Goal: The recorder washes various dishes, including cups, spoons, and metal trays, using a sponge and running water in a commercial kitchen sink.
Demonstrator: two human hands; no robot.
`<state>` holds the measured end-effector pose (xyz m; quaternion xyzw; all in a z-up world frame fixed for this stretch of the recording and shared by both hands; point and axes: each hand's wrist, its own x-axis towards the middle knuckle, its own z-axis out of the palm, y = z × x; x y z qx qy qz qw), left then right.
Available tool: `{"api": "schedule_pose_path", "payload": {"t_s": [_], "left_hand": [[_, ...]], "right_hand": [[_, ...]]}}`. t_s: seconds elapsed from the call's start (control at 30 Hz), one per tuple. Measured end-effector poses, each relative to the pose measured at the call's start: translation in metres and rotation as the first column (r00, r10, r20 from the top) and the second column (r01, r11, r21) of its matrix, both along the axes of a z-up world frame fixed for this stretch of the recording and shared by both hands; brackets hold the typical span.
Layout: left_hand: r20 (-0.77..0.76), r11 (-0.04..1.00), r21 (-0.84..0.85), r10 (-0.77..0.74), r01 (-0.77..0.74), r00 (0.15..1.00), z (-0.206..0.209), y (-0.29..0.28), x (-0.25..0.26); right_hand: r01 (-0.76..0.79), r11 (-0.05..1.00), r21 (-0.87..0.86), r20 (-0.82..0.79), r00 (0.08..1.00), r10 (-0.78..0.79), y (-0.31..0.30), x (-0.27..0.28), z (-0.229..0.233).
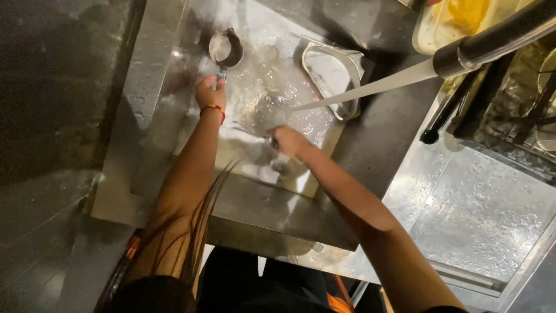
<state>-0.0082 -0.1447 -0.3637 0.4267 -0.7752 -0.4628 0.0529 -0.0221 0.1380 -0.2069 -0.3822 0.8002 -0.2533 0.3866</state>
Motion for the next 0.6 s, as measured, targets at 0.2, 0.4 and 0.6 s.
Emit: {"api": "schedule_pose_path", "payload": {"t_s": [0.2, 0.4, 0.6], "left_hand": [[-0.203, 0.867, -0.38, -0.418, 0.322, 0.886, 0.21, 0.047, 0.001], [0.252, 0.692, -0.179, -0.655, 0.7, 0.712, 0.24, 0.045, -0.021], [0.056, 0.832, -0.227, -0.509, 0.507, 0.859, 0.23, 0.029, -0.02]], "right_hand": [[0.308, 0.935, -0.179, 0.102, 0.951, -0.293, -0.049, -0.112, 0.117], [0.932, 0.311, -0.185, 0.899, 0.288, -0.329, -0.047, -0.101, 0.091], [0.049, 0.999, -0.009, -0.238, 0.97, -0.05, -0.043, 0.048, -0.039]]}}
